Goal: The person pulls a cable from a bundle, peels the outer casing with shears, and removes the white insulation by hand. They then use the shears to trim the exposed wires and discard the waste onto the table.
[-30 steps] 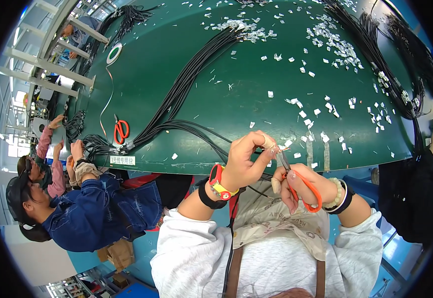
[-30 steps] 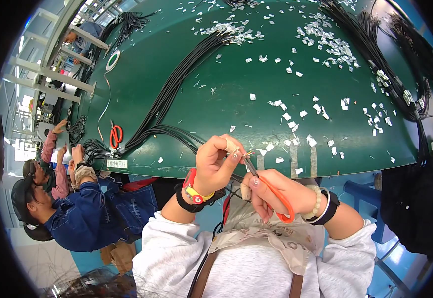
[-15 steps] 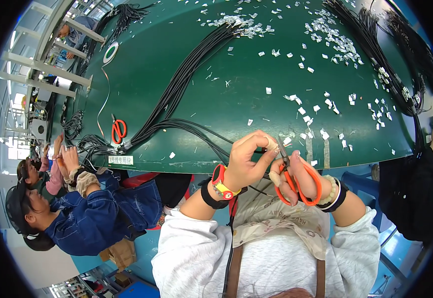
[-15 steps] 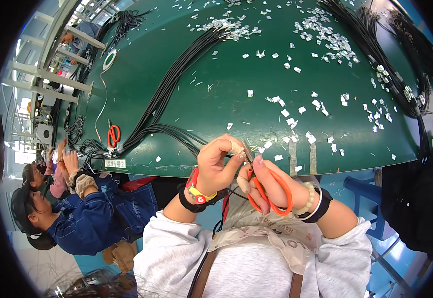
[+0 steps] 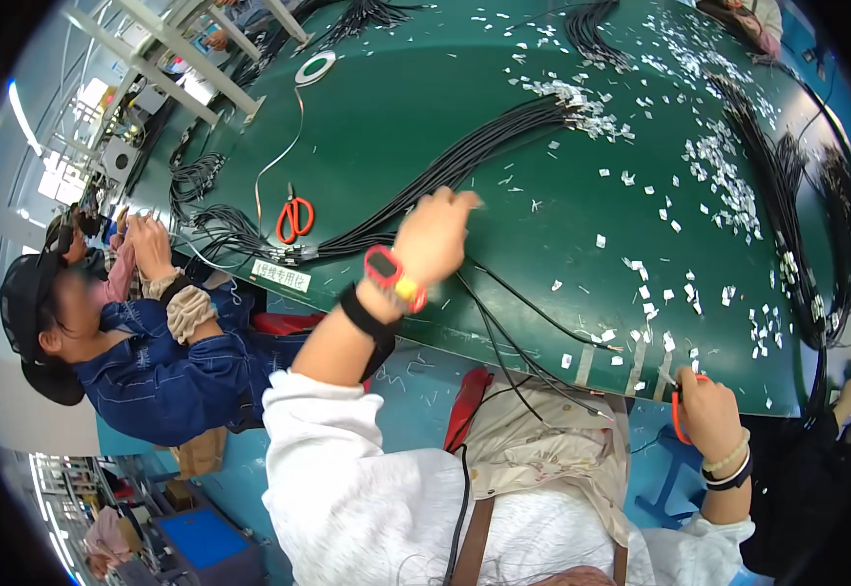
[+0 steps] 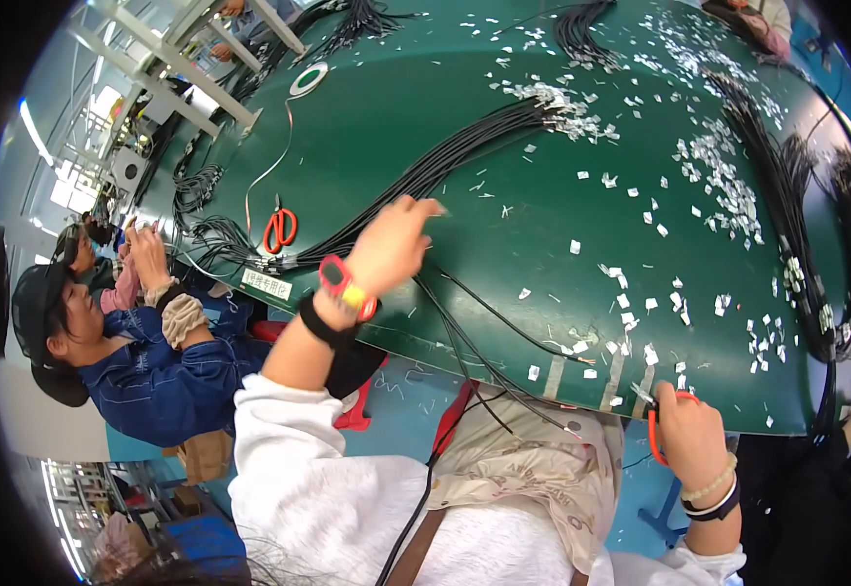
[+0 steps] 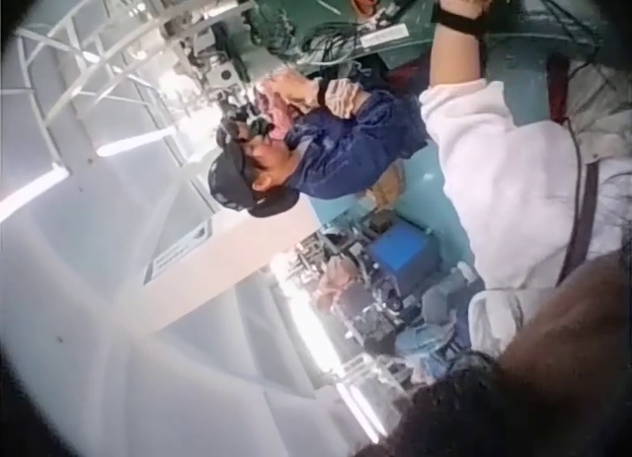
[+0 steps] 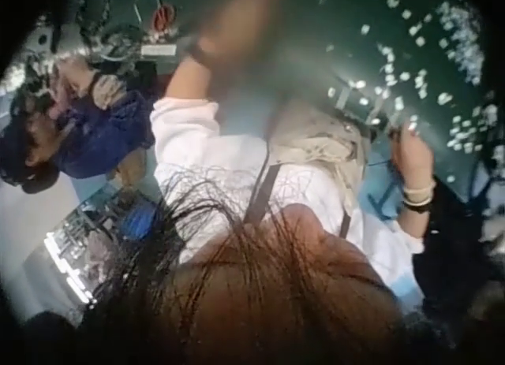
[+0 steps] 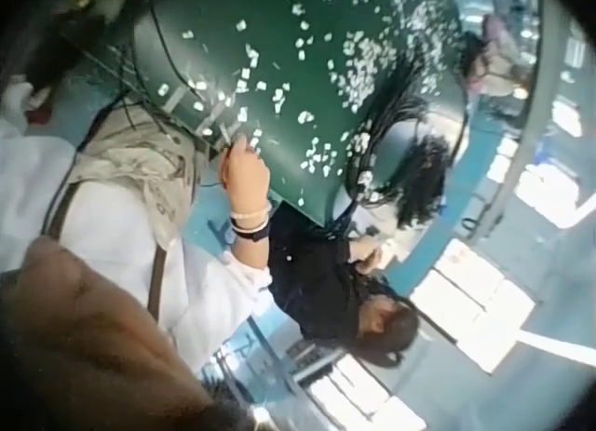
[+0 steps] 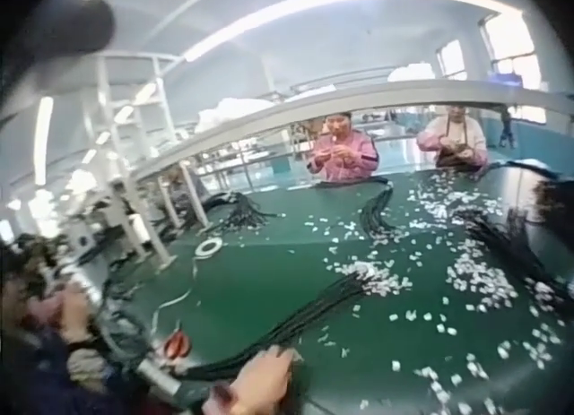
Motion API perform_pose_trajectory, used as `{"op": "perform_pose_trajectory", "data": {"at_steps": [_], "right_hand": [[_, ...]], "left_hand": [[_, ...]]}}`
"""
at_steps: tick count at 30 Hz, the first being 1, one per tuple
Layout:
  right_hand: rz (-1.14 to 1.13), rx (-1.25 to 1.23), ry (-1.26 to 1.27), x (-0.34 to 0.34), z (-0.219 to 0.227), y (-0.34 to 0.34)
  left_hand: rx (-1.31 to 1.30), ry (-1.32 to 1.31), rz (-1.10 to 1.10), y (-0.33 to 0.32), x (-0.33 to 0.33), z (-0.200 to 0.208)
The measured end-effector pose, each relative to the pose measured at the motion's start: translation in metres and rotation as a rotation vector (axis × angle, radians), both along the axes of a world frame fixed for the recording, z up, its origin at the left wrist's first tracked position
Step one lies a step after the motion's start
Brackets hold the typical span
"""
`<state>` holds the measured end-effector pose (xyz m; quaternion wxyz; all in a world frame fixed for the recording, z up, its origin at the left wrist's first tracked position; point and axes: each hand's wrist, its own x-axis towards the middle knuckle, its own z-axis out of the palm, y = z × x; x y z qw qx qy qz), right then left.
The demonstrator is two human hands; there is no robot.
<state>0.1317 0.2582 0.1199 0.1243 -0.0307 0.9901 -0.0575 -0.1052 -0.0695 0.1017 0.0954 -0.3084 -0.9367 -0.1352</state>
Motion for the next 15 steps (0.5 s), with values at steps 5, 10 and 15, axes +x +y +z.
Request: {"op": "perform_pose_trajectory", "data": {"at_steps": [5, 10, 15], "right_hand": [[0.029, 0.015, 0.059, 0.004, 0.007, 0.013], [-0.055, -0.114, 0.135, 0.004, 0.005, 0.016], [-0.079, -0.127, 0.149, 0.004, 0.000, 0.016]], "left_hand": [[-0.320, -0.019, 0.144, -0.011, -0.055, -0.019], [-0.229, -0.022, 0.276, 0.001, -0.065, -0.036], [-0.304, -0.078, 0.248, -0.001, -0.062, -0.032]]}}
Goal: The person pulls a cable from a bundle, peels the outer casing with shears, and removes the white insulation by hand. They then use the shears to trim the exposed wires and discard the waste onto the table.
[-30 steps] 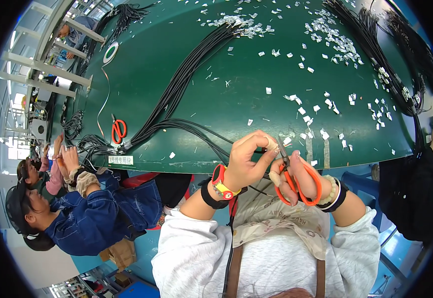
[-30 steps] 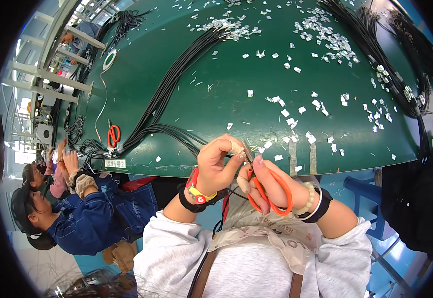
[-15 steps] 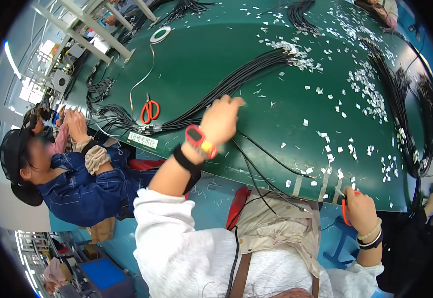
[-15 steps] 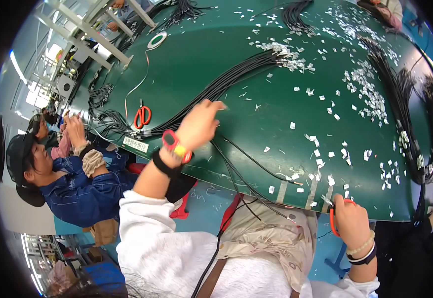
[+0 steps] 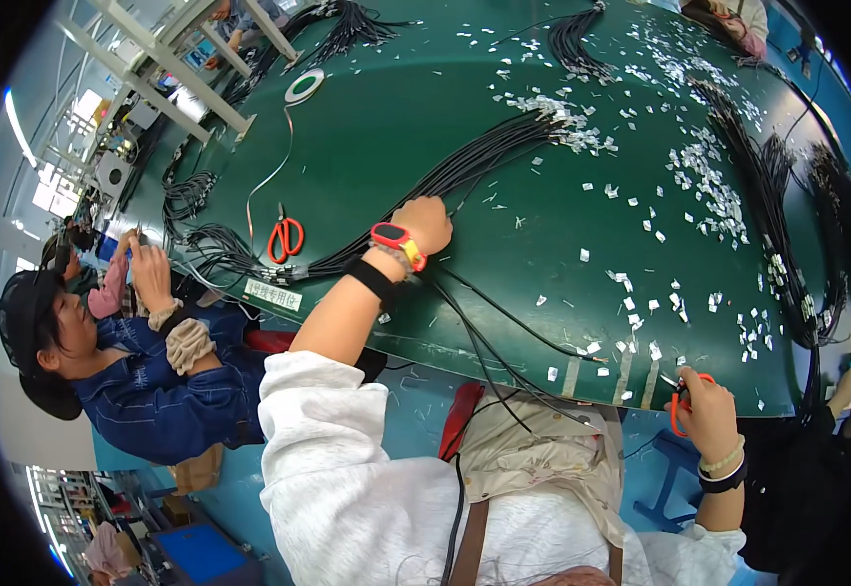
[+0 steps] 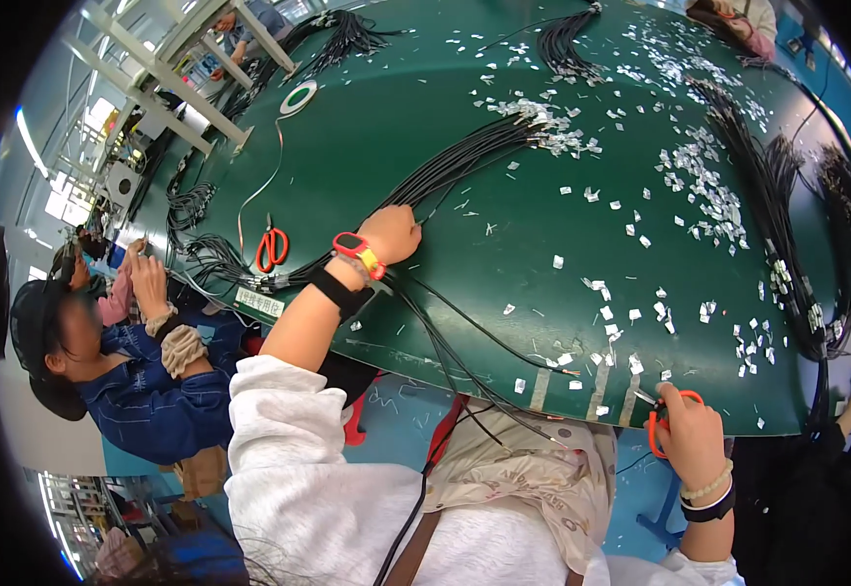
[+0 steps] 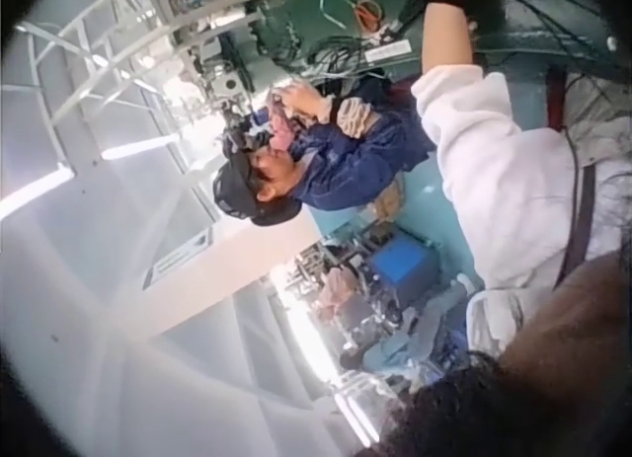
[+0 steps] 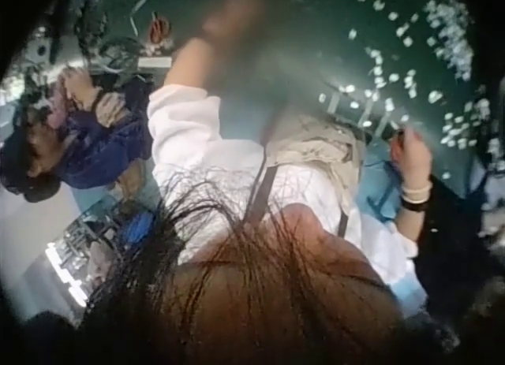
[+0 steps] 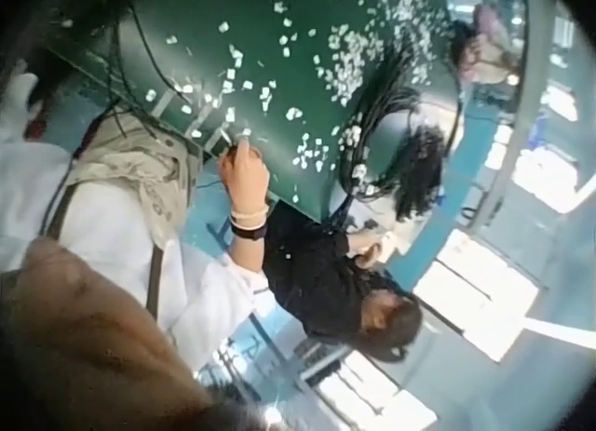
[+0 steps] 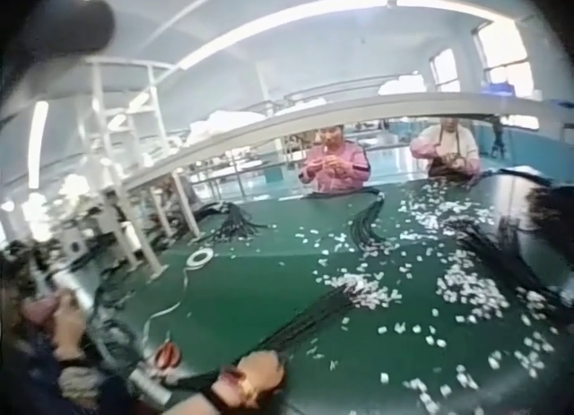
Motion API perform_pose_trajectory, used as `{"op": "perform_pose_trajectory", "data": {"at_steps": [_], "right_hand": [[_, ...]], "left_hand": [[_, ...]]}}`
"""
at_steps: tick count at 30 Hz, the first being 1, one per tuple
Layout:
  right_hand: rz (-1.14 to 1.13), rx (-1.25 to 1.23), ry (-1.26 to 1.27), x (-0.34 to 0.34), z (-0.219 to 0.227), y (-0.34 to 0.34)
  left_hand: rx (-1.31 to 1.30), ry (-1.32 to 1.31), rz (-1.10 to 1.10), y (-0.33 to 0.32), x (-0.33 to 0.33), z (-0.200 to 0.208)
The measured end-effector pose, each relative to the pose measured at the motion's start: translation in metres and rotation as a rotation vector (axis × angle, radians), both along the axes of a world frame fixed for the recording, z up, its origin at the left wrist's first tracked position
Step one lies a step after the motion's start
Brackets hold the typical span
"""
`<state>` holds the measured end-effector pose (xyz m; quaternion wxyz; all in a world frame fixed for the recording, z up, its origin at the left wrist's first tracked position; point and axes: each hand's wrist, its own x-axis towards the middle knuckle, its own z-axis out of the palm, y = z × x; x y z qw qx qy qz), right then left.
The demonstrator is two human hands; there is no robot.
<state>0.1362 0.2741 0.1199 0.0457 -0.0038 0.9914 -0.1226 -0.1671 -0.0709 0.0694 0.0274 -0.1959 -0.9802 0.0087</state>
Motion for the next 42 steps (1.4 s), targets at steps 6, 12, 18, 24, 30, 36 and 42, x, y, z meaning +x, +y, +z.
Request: {"op": "perform_pose_trajectory", "data": {"at_steps": [6, 12, 18, 24, 30, 36, 42], "right_hand": [[-0.006, -0.057, 0.032, -0.001, -0.006, 0.005], [0.052, -0.100, 0.038, -0.003, -0.016, -0.007], [0.032, -0.175, 0.154, -0.005, 0.004, -0.012], [-0.079, -0.665, 0.234, -0.037, 0.009, -0.015], [-0.088, -1.362, 0.571, -0.101, 0.045, -0.084], [0.030, -1.376, 0.650, -0.113, 0.051, -0.101], [-0.002, -1.402, 0.600, -0.111, 0.045, -0.108]], "left_hand": [[0.212, -0.875, -0.194, 0.002, 0.005, 0.049], [0.591, -1.042, -0.295, 0.036, -0.020, 0.008], [1.055, -0.883, -0.334, 0.070, -0.038, 0.045], [1.216, -0.601, -0.670, 0.087, 0.042, 0.102], [1.126, -0.619, -0.668, 0.084, 0.096, 0.114], [1.132, -0.612, -0.624, 0.079, 0.133, 0.106], [1.118, -0.776, -0.544, 0.074, 0.145, 0.096]]}}
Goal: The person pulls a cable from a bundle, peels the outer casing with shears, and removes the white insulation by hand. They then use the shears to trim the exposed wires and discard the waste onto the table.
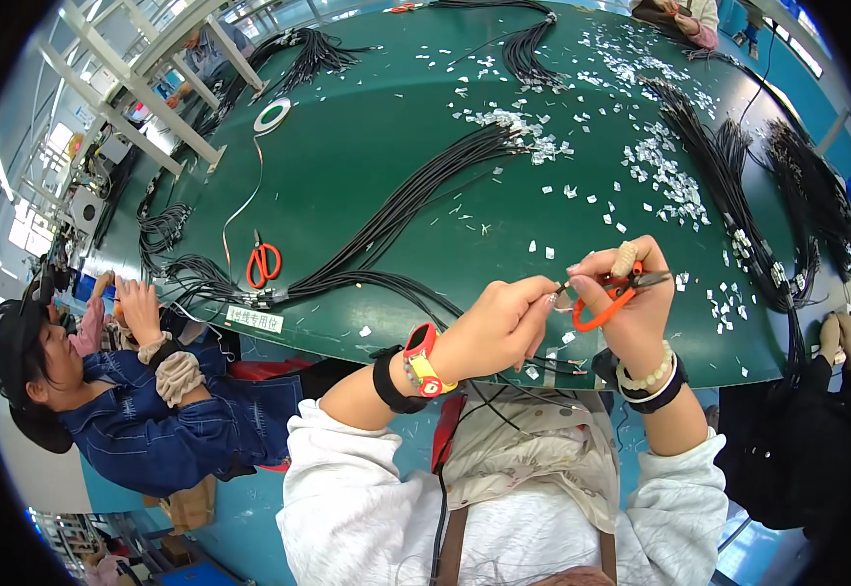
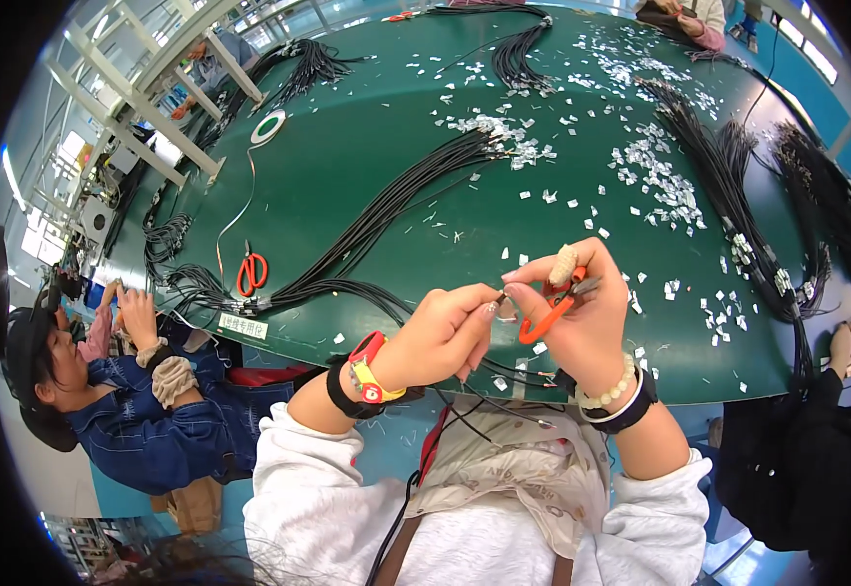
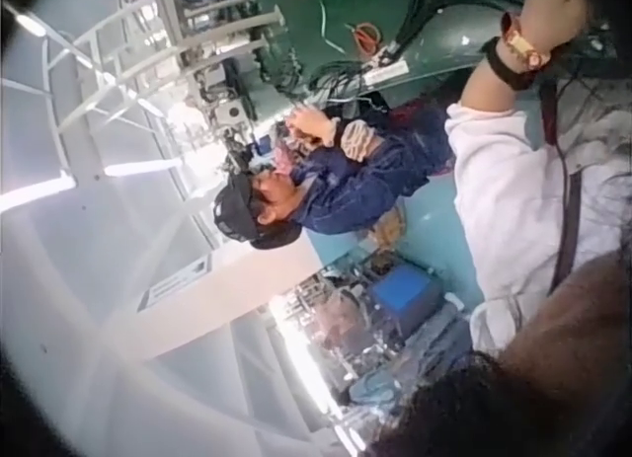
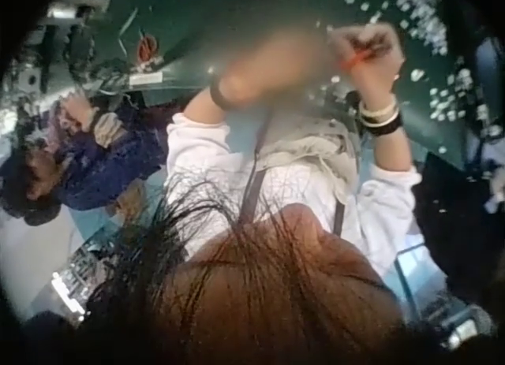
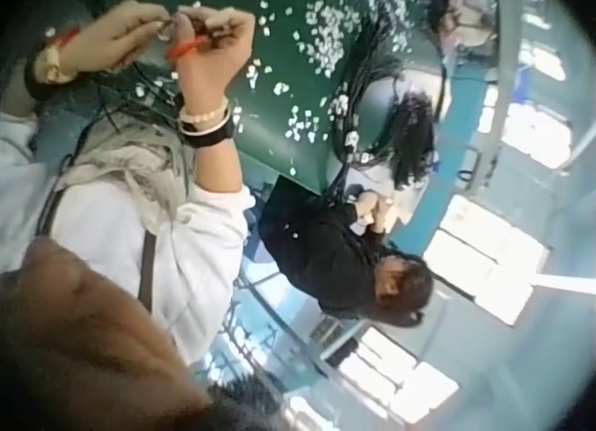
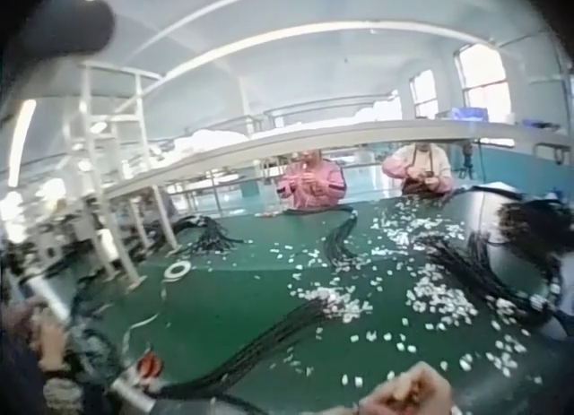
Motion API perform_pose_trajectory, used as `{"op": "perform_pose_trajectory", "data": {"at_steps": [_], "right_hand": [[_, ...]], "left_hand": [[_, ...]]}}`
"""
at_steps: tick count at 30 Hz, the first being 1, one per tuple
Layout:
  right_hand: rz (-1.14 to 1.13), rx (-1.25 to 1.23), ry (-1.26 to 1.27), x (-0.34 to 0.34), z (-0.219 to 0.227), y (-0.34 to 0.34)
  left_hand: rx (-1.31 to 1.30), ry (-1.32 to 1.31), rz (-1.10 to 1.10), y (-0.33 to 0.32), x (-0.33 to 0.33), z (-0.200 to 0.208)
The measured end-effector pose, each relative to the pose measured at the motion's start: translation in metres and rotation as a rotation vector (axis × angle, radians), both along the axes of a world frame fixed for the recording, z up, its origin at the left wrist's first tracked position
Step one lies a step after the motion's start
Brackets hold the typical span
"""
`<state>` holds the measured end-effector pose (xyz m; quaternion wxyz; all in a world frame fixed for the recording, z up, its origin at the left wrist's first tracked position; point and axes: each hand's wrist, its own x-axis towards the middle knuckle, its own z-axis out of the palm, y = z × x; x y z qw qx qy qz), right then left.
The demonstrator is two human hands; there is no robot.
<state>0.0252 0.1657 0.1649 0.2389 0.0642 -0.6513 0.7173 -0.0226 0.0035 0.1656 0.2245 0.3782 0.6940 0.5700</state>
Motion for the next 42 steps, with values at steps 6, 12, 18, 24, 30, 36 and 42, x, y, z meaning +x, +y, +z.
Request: {"op": "perform_pose_trajectory", "data": {"at_steps": [6, 12, 18, 24, 30, 36, 42], "right_hand": [[-0.027, 0.322, 0.156, 0.007, -0.010, -0.002], [-0.108, 0.093, 0.125, 0.016, -0.006, -0.007], [-0.115, 0.077, 0.230, 0.019, -0.015, -0.009], [-0.126, 0.103, 0.250, 0.026, -0.023, -0.012], [-0.041, -0.243, -0.009, 0.023, -0.020, -0.017], [-0.019, -0.109, -0.011, 0.027, -0.014, -0.011], [0.024, -0.015, 0.096, 0.018, -0.016, -0.008]], "left_hand": [[0.049, -0.359, -0.007, -0.007, -0.001, -0.008], [0.315, 0.098, 0.026, 0.003, 0.002, -0.018], [0.218, 0.541, 0.309, 0.007, 0.010, -0.010], [0.221, 0.773, 0.433, 0.007, 0.015, -0.018], [0.191, 0.964, 0.462, 0.009, 0.017, -0.020], [0.269, 0.608, 0.424, 0.009, 0.022, -0.020], [0.165, 0.002, 0.167, -0.002, 0.019, -0.008]]}}
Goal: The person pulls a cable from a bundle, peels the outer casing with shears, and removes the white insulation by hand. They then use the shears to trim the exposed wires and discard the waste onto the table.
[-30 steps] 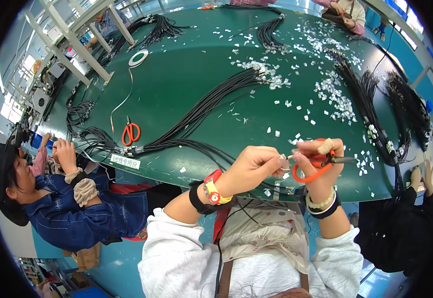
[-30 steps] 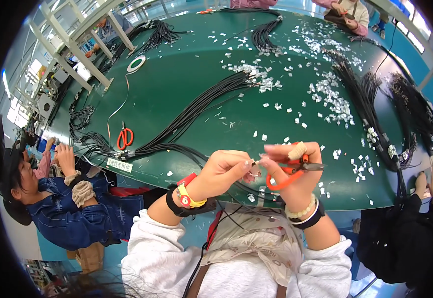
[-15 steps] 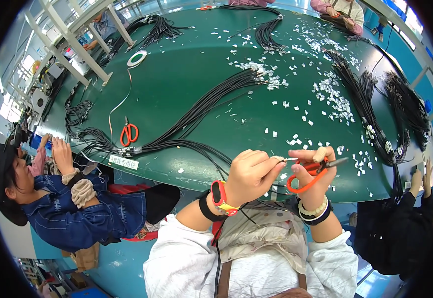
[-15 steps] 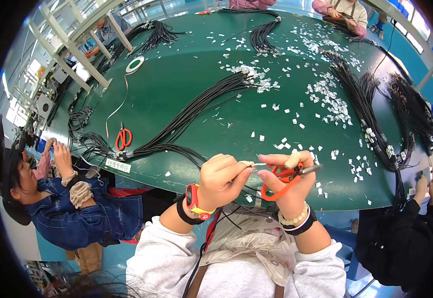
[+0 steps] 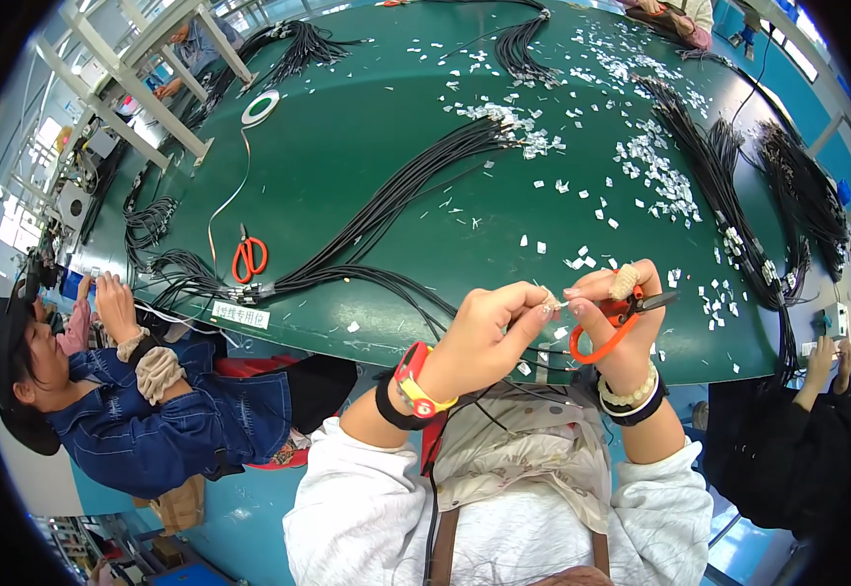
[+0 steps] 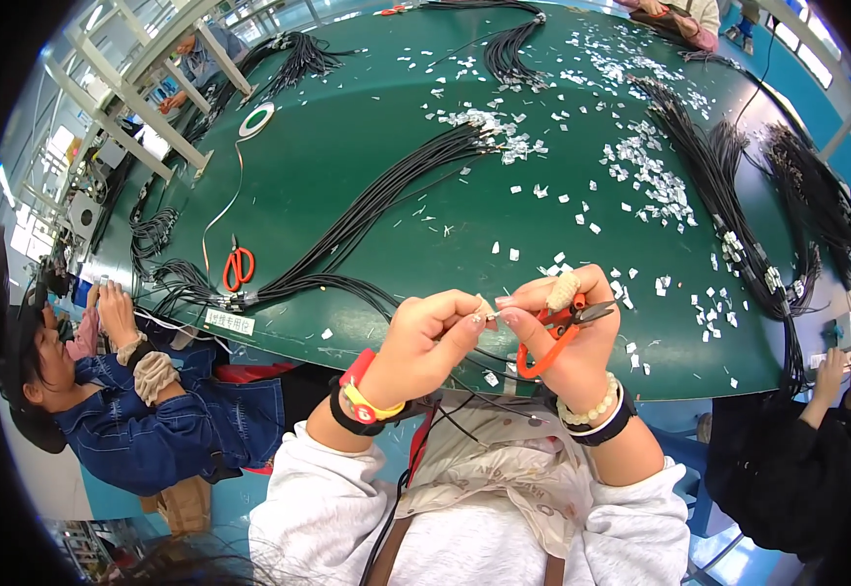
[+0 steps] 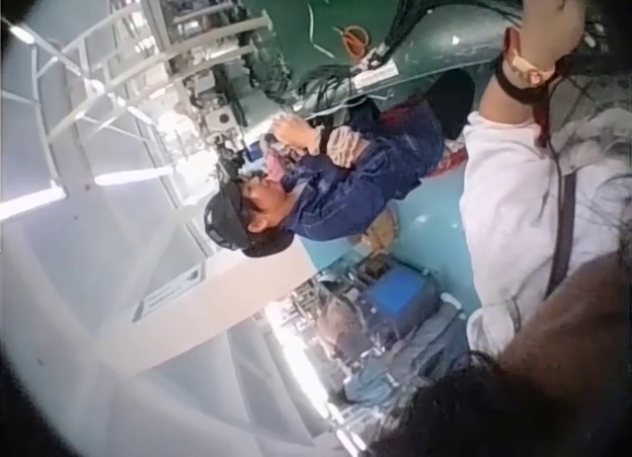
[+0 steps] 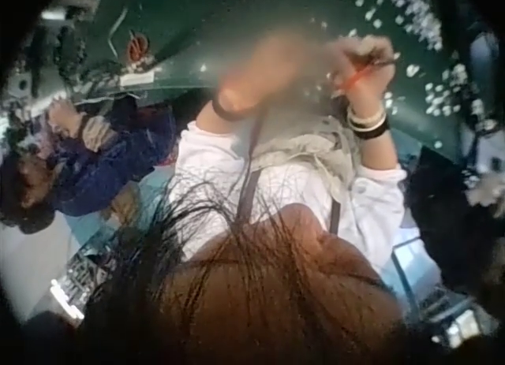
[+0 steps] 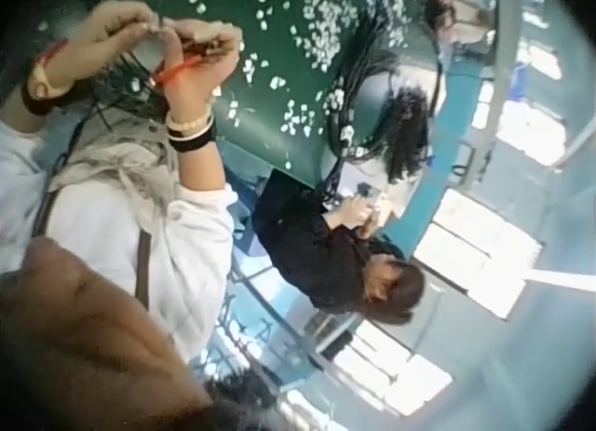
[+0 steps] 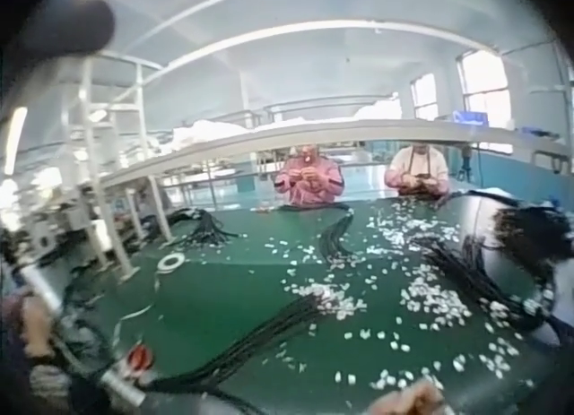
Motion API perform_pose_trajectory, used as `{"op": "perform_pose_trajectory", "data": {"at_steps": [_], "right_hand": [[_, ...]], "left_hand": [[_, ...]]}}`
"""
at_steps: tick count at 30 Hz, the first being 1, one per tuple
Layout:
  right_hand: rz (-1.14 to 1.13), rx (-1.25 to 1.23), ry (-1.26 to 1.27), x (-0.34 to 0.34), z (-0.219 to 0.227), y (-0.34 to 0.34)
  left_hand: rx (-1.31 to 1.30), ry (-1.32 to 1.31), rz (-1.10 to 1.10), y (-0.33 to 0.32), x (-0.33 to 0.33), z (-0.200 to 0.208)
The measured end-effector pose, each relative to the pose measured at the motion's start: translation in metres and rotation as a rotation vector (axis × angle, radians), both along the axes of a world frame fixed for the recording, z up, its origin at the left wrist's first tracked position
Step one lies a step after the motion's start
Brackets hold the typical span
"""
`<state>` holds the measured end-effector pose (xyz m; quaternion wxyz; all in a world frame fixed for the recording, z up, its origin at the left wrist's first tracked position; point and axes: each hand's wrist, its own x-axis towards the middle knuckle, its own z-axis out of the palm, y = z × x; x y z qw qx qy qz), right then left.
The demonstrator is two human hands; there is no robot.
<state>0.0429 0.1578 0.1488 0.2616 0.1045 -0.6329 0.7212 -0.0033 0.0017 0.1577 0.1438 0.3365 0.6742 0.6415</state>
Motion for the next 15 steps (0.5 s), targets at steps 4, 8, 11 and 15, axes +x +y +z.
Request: {"op": "perform_pose_trajectory", "data": {"at_steps": [4, 8, 11, 15], "right_hand": [[-0.047, 0.379, 0.263, 0.001, -0.015, 0.002], [-0.054, 0.456, 0.351, -0.003, -0.017, -0.003], [-0.040, 0.385, 0.278, -0.006, -0.016, -0.003], [-0.003, 0.264, 0.169, -0.012, -0.017, 0.002]], "left_hand": [[0.199, -0.601, -0.228, -0.004, -0.007, -0.007], [0.297, -0.793, -0.386, -0.015, -0.012, -0.013], [0.302, -0.784, -0.383, -0.015, -0.015, -0.014], [0.178, -0.556, -0.229, -0.011, -0.009, -0.005]]}}
